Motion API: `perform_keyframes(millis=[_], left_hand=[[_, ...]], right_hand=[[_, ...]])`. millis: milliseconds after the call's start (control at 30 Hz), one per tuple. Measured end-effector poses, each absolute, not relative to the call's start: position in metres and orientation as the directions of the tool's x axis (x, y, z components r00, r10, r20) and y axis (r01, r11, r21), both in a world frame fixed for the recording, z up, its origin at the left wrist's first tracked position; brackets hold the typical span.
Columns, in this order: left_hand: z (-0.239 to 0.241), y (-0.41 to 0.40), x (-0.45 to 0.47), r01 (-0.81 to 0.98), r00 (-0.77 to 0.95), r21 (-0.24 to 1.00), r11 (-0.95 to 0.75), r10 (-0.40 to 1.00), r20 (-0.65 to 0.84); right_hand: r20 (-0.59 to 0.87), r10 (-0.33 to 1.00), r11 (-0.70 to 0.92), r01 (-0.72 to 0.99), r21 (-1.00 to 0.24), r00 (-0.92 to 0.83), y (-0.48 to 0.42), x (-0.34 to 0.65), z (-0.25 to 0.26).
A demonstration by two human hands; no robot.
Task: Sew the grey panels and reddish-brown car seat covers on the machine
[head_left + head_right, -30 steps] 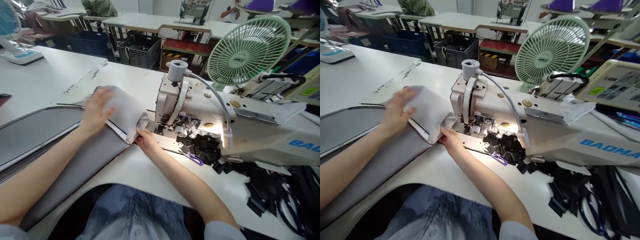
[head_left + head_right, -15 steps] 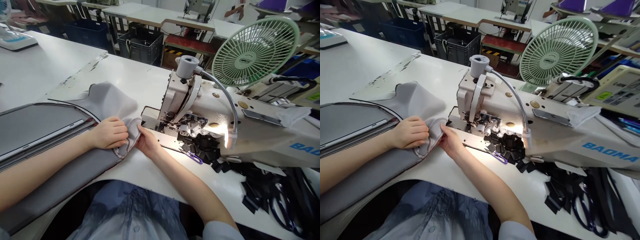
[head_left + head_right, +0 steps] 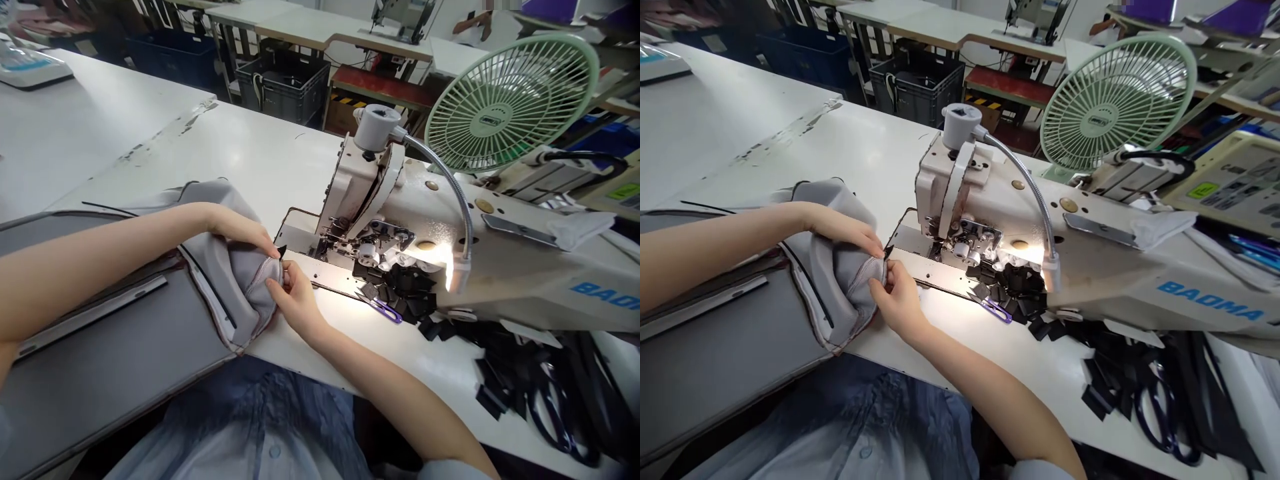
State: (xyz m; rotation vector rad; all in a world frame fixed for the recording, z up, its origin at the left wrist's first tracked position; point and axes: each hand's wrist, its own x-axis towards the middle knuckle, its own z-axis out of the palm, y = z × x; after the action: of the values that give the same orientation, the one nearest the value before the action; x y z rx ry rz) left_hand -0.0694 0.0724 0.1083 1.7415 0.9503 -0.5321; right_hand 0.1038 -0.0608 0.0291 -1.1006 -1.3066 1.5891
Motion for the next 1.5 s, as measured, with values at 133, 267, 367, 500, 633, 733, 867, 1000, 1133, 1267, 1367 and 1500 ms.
perform_keyframes(millis=[133,267,367,500,633,733,867,1000,1133,1267,1367,1500], left_hand=[[0.106,0.063,-0.077,0.777,0.586,0.623,0.087,0.261,-0.767],[0.103,0.056,-0.077,0.753,0.555,0.623,0.211,0.304,-0.774],[0.097,0.054,-0.077,0.764,0.523,0.605,0.227,0.331,-0.785],[0.085,0.054,-0.083,0.744,0.597,0.657,0.123,0.321,-0.735],[0.081,0.048,-0.077,0.817,0.568,0.518,-0.252,0.507,-0.648],[0.079,0.039,-0.061,0.826,0.545,0.128,-0.549,0.720,-0.429],[0.067,0.034,-0.046,0.728,0.675,-0.061,-0.683,0.730,-0.111],[0.048,0.045,-0.041,0.660,0.751,-0.011,-0.751,0.660,0.030],[0.039,0.067,-0.026,0.671,0.737,0.043,-0.740,0.672,0.072],[0.041,0.090,0.001,0.703,0.708,0.043,-0.710,0.705,0.041],[0.046,0.098,0.015,0.736,0.677,0.028,-0.676,0.736,-0.009],[0.045,0.097,0.020,0.756,0.654,0.062,-0.651,0.756,-0.032]], right_hand=[[-0.026,0.943,0.022,0.142,-0.990,-0.332,-0.060,0.109,0.020],[-0.033,0.932,0.009,0.114,-0.993,-0.362,-0.061,0.106,0.017],[-0.050,0.917,-0.003,0.119,-0.993,-0.395,-0.065,0.110,0.016],[0.055,0.890,0.207,0.293,-0.934,-0.452,-0.075,0.135,0.022],[0.419,0.637,0.769,0.505,-0.391,-0.647,-0.078,0.149,0.017],[0.363,0.453,0.874,0.486,0.002,-0.815,-0.073,0.139,0.004],[0.249,0.502,0.839,0.537,0.093,-0.828,-0.063,0.126,-0.004],[0.268,0.509,0.828,0.550,0.107,-0.818,-0.057,0.134,-0.003],[0.295,0.566,0.753,0.628,0.194,-0.770,-0.050,0.156,-0.005],[0.280,0.625,0.703,0.682,0.202,-0.728,-0.035,0.179,-0.005],[0.301,0.652,0.676,0.713,0.185,-0.696,-0.027,0.190,-0.003],[0.332,0.664,0.665,0.732,0.150,-0.671,-0.028,0.196,0.000]])
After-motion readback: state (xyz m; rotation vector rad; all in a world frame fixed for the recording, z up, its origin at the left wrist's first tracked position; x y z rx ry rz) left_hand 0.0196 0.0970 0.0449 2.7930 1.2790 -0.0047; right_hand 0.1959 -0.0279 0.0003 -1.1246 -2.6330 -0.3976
